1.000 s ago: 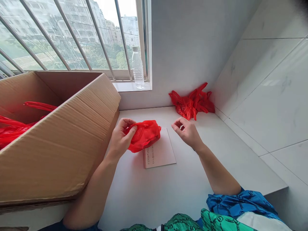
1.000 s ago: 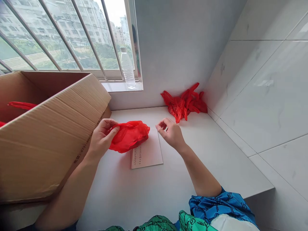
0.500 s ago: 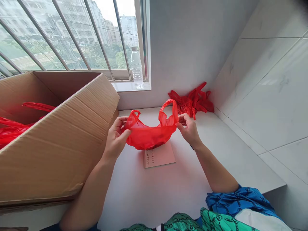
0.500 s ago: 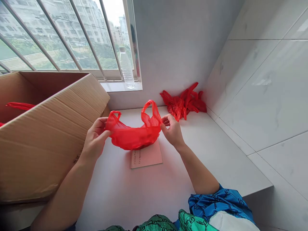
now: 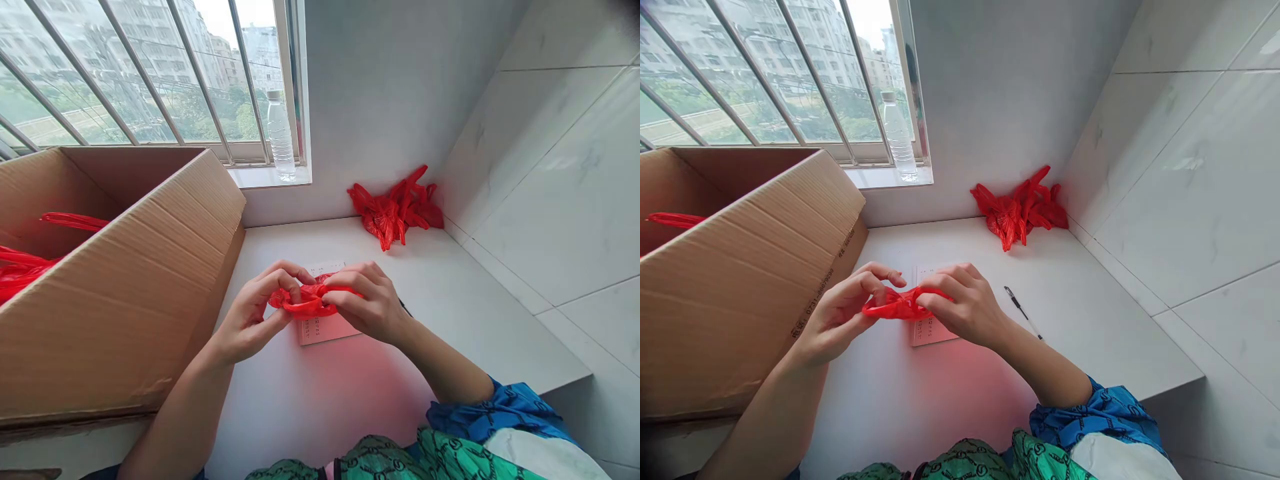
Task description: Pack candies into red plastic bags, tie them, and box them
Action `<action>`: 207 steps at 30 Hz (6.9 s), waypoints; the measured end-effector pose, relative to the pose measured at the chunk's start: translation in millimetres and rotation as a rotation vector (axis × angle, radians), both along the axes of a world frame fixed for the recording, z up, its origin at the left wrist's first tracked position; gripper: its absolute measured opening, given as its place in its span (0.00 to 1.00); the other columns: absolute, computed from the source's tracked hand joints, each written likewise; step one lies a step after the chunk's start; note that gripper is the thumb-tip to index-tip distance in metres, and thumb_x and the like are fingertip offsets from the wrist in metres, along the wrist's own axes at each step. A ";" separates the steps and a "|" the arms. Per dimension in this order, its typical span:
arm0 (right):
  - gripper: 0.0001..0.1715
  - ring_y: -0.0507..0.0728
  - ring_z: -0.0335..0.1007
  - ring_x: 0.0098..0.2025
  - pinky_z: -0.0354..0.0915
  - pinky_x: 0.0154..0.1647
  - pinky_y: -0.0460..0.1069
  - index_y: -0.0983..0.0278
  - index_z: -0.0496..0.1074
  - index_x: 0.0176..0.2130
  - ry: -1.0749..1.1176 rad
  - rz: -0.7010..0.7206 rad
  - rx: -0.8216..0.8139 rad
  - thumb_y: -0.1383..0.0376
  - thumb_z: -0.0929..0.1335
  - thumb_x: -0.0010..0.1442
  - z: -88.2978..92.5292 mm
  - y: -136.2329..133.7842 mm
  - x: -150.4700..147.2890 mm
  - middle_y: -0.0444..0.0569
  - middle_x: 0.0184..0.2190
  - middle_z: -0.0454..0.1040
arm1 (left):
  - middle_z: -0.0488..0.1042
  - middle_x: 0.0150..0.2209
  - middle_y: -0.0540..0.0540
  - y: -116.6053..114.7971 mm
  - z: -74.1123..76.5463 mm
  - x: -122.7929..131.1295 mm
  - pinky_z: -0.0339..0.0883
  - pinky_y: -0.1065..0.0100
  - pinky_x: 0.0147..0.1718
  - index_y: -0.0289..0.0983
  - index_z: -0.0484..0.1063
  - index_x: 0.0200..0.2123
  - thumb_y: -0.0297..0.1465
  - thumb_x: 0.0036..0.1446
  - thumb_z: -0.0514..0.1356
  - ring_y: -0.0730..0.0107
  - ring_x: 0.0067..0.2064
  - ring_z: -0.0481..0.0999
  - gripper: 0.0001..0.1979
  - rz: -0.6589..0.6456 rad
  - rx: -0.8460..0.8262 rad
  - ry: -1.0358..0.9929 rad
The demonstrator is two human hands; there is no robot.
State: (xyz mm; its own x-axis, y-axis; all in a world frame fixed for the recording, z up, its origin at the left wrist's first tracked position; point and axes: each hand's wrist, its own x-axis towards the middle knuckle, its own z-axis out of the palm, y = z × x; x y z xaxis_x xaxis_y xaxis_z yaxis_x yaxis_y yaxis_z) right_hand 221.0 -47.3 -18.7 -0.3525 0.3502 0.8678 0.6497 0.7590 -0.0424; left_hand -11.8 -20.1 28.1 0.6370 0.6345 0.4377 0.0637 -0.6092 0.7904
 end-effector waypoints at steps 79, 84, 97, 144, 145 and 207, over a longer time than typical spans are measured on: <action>0.15 0.59 0.71 0.42 0.61 0.30 0.49 0.65 0.70 0.51 -0.555 -0.647 -0.865 0.65 0.67 0.65 -68.8 54.6 4.4 0.55 0.47 0.73 | 0.75 0.27 0.47 52.9 -62.7 11.7 0.50 0.66 0.28 0.40 0.69 0.30 0.41 0.70 0.42 0.63 0.29 0.72 0.22 0.662 0.137 1.025; 0.18 0.59 0.74 0.41 0.59 0.26 0.48 0.60 0.71 0.53 -0.502 -0.610 -0.864 0.60 0.69 0.64 -44.2 39.8 20.8 0.52 0.54 0.72 | 0.59 0.20 0.51 52.6 -41.4 2.0 0.47 0.67 0.24 0.39 0.55 0.24 0.43 0.68 0.44 0.70 0.23 0.58 0.22 0.708 0.019 0.701; 0.20 0.54 0.75 0.37 0.70 0.39 0.49 0.60 0.75 0.47 0.370 0.248 -1.104 0.49 0.69 0.64 -9.0 21.4 10.6 0.46 0.38 0.80 | 0.68 0.25 0.51 19.7 -34.5 31.1 0.61 0.71 0.31 0.39 0.63 0.29 0.40 0.70 0.49 0.71 0.30 0.66 0.18 0.349 -0.014 0.295; 0.11 0.60 0.71 0.56 0.71 0.56 0.59 0.51 0.78 0.47 0.493 0.400 -0.676 0.62 0.67 0.68 -20.1 32.0 12.0 0.46 0.51 0.76 | 0.72 0.47 0.45 16.0 -37.5 29.7 0.73 0.68 0.38 0.41 0.66 0.50 0.35 0.65 0.59 0.72 0.38 0.75 0.12 0.347 -0.164 -0.033; 0.11 0.60 0.71 0.57 0.70 0.57 0.60 0.50 0.78 0.46 0.476 0.401 -0.702 0.61 0.66 0.68 -19.4 31.1 11.0 0.46 0.52 0.76 | 0.73 0.46 0.45 16.0 -36.8 30.2 0.73 0.68 0.37 0.41 0.65 0.53 0.37 0.64 0.60 0.70 0.39 0.76 0.16 0.309 -0.266 -0.007; 0.15 0.59 0.69 0.54 0.64 0.51 0.51 0.63 0.66 0.54 -0.165 -0.279 -0.885 0.65 0.58 0.72 -68.2 87.2 -19.6 0.54 0.52 0.74 | 0.51 0.70 0.41 39.1 -65.7 16.5 0.72 0.65 0.30 0.46 0.70 0.58 0.29 0.63 0.50 0.52 0.57 0.72 0.22 0.601 0.105 0.749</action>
State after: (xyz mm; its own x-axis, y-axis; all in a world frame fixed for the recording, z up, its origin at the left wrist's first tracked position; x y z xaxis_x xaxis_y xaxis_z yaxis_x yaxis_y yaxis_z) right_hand 201.4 39.9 -86.9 -0.2509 0.9487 0.1925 0.8523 0.3108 -0.4208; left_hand 4.7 19.0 -37.6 0.3554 0.9266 0.1233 0.8535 -0.3754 0.3614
